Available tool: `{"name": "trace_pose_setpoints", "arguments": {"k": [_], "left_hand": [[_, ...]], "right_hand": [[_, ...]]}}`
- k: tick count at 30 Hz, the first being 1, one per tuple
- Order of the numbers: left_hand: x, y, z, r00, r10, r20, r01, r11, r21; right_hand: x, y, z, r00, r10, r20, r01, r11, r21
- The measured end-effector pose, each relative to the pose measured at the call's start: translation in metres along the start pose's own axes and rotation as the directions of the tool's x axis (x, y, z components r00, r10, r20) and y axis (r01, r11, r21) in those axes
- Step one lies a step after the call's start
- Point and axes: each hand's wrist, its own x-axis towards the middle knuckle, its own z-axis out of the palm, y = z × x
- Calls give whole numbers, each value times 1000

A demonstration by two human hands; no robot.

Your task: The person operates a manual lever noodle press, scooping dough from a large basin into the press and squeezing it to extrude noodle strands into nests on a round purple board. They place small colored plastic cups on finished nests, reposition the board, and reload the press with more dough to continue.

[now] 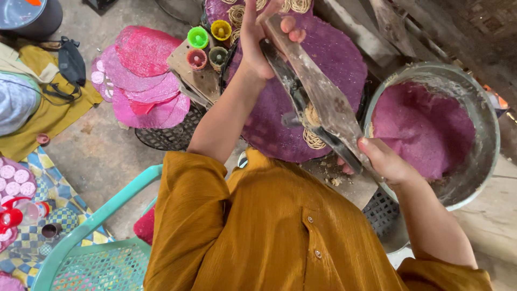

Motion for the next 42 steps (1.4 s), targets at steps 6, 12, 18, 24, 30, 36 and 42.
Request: {"name": "trace_pose_setpoints", "arguments": {"k": [6,12,18,24,30,36,42], "left_hand": [[-29,-6,-2,994,58,-90,-59,998,-12],[-11,9,15,986,151,-77,-156,986,-67],[-43,10,27,986,154,-71,-151,988,36],[-26,10,40,979,195,-60,-194,981,18],[-55,32,35,961,218,-169,-197,971,133],[-65,-10,7,958,117,-261,-102,992,68],[-32,-20,-15,996,32,-79,-36,998,-55]], "right_hand": [[-20,-14,-5,992,120,-45,-124,986,-107],[-15,-29,-23,987,-94,-132,39,928,-371],[-34,-23,-2,995,-53,-83,24,946,-322],[-34,-48,-4,952,-201,-231,45,838,-545],[-18,-25,22,984,-133,-123,63,887,-457],[-25,8,11,990,-84,-117,41,941,-335],[-11,26,-9,991,-119,-63,103,971,-214]]}}
